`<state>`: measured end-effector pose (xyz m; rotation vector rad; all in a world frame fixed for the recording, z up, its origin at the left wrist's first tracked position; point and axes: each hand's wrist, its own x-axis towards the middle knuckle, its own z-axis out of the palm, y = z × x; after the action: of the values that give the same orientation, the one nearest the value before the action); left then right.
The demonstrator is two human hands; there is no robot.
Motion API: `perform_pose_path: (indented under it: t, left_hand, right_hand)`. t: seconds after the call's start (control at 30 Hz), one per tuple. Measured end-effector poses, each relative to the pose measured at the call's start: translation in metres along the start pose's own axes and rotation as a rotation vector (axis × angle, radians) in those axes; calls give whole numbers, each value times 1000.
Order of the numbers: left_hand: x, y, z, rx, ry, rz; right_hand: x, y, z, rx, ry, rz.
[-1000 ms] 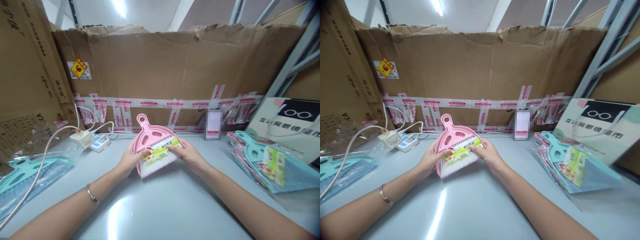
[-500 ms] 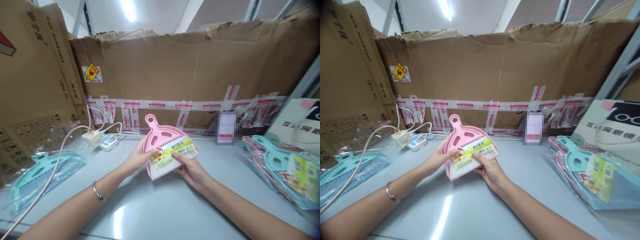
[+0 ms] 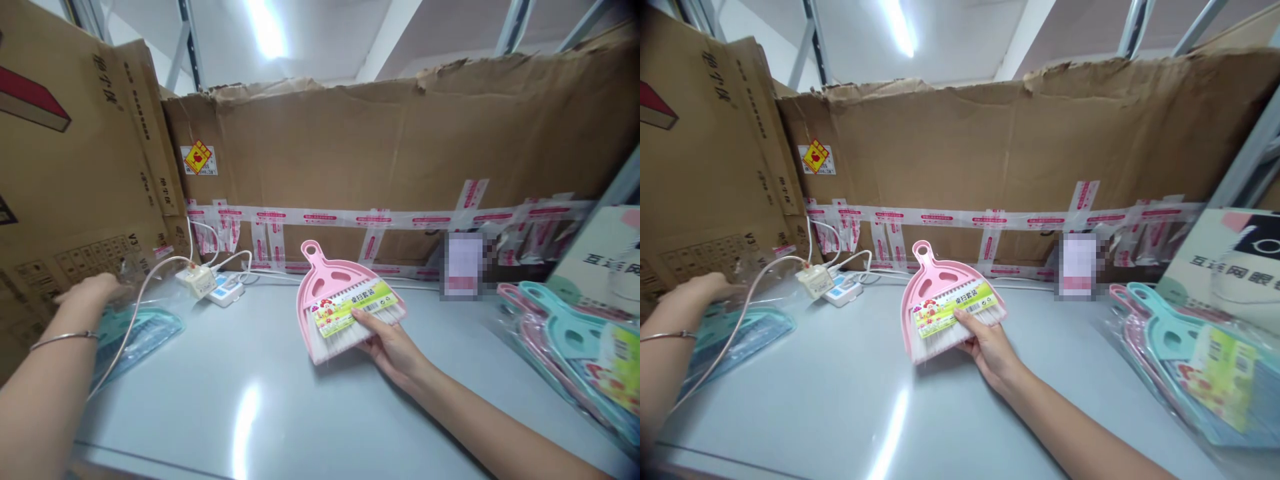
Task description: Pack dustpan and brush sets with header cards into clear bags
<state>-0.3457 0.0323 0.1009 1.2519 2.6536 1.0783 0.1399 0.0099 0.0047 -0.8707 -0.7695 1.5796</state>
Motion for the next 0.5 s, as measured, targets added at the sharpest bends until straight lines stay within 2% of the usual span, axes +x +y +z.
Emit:
perform_pose_path:
  t: [0.07,0.1,0.2,0.3,0.43,0.5]
  left_hand:
    - [-2,-10,13,20,10,-192]
    - [-3,-12,18,30,24,-247]
    - [-6,-7,23,82,36,-208]
    - [-12,15,12,209,62,-47]
    - [-37,69,-14,258,276,305]
    - [-52,96,-25,253,328,395]
  right_hand:
    - [0,0,0,3,2,5]
    - [0,0,0,4,3,5]
    - [0,-2,0,10,6,-5]
    - [0,-5,-1,30,15,-26]
    - [2,-8,-4,62,40,-35]
    - [2,-8,-5,69,42,-48]
